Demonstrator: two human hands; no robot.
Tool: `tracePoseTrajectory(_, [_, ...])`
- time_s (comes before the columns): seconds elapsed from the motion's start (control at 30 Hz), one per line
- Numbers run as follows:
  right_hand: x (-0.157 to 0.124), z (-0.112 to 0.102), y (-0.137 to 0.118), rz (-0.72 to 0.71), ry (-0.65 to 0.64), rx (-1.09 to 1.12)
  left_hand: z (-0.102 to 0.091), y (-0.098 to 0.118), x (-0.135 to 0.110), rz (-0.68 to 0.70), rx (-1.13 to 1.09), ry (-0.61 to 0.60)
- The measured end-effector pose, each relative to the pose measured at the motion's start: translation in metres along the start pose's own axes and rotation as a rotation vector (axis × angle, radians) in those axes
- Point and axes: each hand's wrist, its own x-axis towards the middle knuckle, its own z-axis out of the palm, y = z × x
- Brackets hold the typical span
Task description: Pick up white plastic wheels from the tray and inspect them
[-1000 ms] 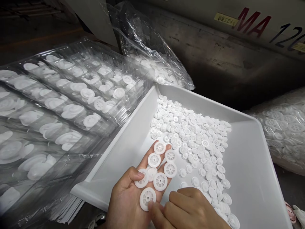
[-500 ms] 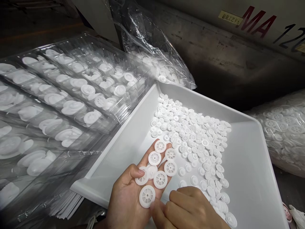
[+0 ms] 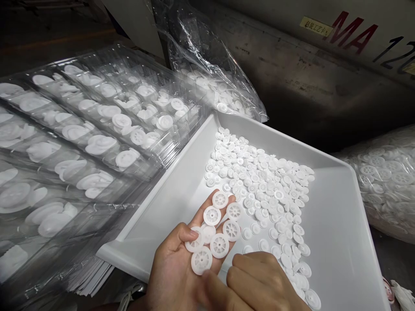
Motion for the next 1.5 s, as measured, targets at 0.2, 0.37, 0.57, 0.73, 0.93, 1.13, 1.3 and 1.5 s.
tracePoseTrajectory(0.2, [0.013,-0.005,-0.004,0.052,-0.083,-0.04,0.001,-0.002,0.001,-0.041,0.071,-0.008])
tracePoseTrajectory(0.37, [0.016,-0.006,-0.004,0.023,-0.083,-0.081,-0.003,-0.004,0.002,-0.049,0.053,-0.065])
tracePoseTrajectory(0.57, [0.012,-0.008,-0.002,-0.006,-0.092,-0.098,0.0,-0.003,0.001,-0.048,0.048,-0.049])
tracePoseTrajectory(0.73, [0.004,-0.007,0.0,0.012,-0.054,-0.099,0.0,-0.004,0.0,-0.022,0.039,-0.041])
tracePoseTrajectory(0.93, [0.005,-0.001,0.002,0.108,0.05,-0.091,-0.003,-0.006,0.001,-0.055,0.023,-0.06])
tracePoseTrajectory(1.13, [0.01,-0.004,0.009,0.404,0.1,-0.045,-0.003,-0.004,0.002,-0.055,0.025,-0.056])
tracePoseTrajectory(1.3, [0.012,-0.01,0.014,0.612,0.109,0.036,-0.003,-0.004,0.001,-0.033,0.052,-0.047])
tracePoseTrajectory(1.5, [0.016,-0.014,0.016,0.767,0.079,0.096,-0.003,-0.007,0.004,-0.039,0.07,-0.027])
